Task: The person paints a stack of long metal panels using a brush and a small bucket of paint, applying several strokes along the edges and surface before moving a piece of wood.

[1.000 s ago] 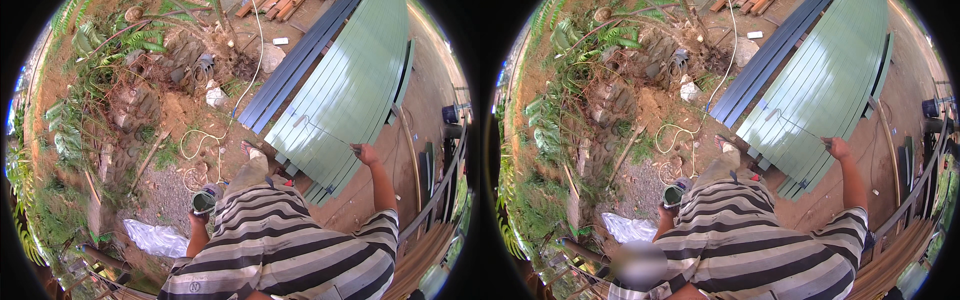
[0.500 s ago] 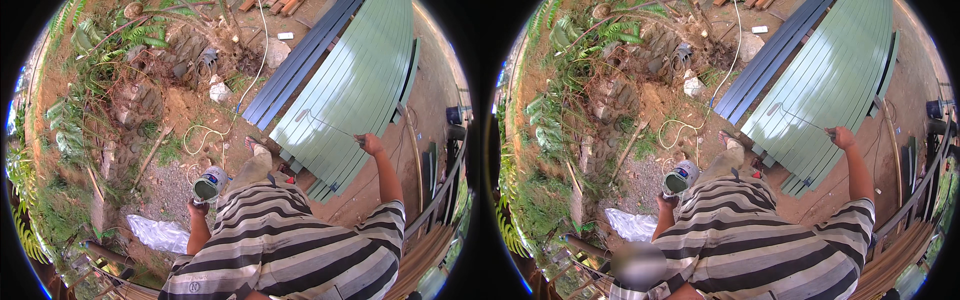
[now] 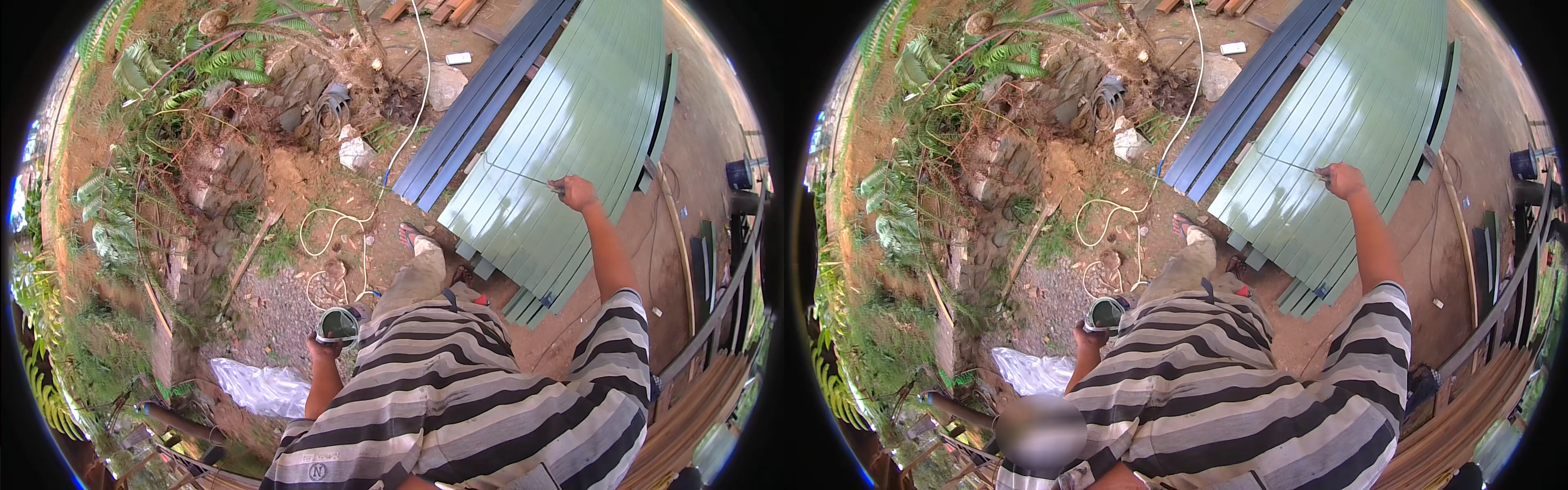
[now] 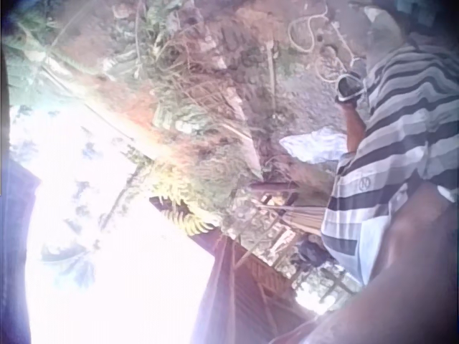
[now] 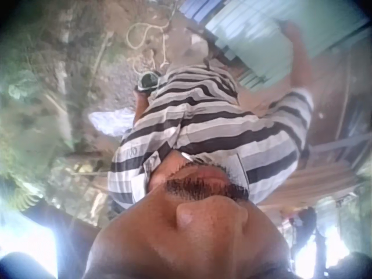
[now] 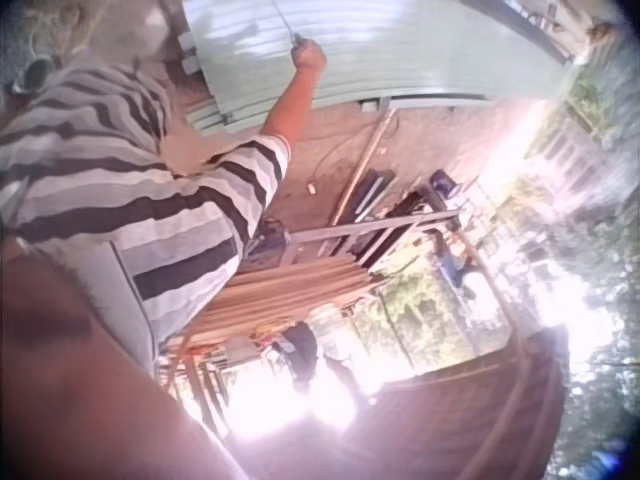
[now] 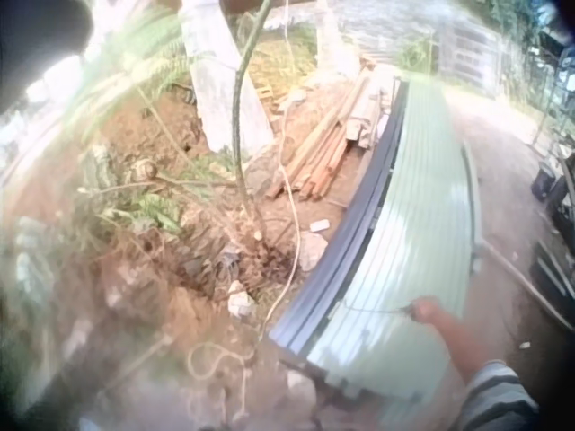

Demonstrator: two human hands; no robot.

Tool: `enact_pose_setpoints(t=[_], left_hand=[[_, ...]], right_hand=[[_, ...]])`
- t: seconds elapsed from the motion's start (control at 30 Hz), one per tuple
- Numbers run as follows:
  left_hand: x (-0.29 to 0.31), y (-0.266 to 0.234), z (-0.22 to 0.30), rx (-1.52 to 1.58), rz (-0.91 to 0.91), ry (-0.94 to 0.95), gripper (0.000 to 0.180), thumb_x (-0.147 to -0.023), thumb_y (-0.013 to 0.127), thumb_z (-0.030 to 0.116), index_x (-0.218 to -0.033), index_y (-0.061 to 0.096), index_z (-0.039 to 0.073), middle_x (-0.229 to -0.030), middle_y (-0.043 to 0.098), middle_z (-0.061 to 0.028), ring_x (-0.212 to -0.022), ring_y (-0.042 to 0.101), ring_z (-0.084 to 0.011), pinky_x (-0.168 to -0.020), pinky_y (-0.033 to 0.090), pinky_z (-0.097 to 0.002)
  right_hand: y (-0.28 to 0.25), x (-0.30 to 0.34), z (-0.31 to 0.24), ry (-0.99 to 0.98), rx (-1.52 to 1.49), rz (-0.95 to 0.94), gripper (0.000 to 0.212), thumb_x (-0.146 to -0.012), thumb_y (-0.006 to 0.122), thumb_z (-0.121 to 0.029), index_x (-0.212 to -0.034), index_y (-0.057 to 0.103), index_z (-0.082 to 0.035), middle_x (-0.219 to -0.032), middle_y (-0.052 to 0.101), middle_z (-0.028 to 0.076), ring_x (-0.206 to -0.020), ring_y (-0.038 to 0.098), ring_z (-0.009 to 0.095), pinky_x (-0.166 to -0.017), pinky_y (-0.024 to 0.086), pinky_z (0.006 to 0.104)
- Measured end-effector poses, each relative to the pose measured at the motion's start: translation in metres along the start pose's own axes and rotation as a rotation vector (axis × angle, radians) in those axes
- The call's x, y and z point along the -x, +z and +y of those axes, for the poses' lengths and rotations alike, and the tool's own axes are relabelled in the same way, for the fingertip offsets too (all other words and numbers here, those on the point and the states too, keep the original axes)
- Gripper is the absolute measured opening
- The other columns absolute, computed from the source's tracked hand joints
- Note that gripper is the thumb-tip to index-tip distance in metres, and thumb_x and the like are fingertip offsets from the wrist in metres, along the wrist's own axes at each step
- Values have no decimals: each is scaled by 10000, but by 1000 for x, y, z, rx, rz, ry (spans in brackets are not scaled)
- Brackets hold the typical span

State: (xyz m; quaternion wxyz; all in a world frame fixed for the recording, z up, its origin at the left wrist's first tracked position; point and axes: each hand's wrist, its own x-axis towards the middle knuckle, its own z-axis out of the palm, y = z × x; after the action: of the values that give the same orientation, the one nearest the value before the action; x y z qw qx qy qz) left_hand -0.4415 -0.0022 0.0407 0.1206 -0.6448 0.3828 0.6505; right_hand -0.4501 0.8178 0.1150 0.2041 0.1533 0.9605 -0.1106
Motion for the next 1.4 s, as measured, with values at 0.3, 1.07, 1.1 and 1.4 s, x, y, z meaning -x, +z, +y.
enact_pose_setpoints(t=[0.3,1.07,1.1,1.4], left_hand=[[-18,-48,-48,176,-22,-66,399,-864,440,414,-1123,591,151,-1149,577,-79,-1066,537,-270,-984,353,-522],[-9,-82,-71,98,2,13,321,-865,497,410,-983,566,119,-1053,561,-82,-966,518,-258,-930,402,-495],[-3,-76,-73,122,44,29,425,-864,494,400,-1179,553,121,-1140,573,-111,-1047,537,-286,-967,385,-516],[20,-131,-103,156,51,65,409,-867,490,404,-1138,563,106,-1134,576,-111,-1034,536,-266,-957,395,-517]], right_hand=[[1,113,113,-17,-82,-128,400,-760,601,-121,-1150,686,-133,-949,691,180,-860,656,346,-792,534,401],[59,193,48,21,-207,-39,413,-808,613,-165,-1219,650,-187,-958,685,161,-874,642,353,-763,524,419],[57,178,30,32,-144,-11,413,-807,605,-165,-1217,651,-194,-960,686,154,-869,640,357,-767,525,422],[75,108,4,-53,-40,9,389,-811,580,-162,-1189,666,-192,-966,682,161,-847,636,357,-772,530,436]])
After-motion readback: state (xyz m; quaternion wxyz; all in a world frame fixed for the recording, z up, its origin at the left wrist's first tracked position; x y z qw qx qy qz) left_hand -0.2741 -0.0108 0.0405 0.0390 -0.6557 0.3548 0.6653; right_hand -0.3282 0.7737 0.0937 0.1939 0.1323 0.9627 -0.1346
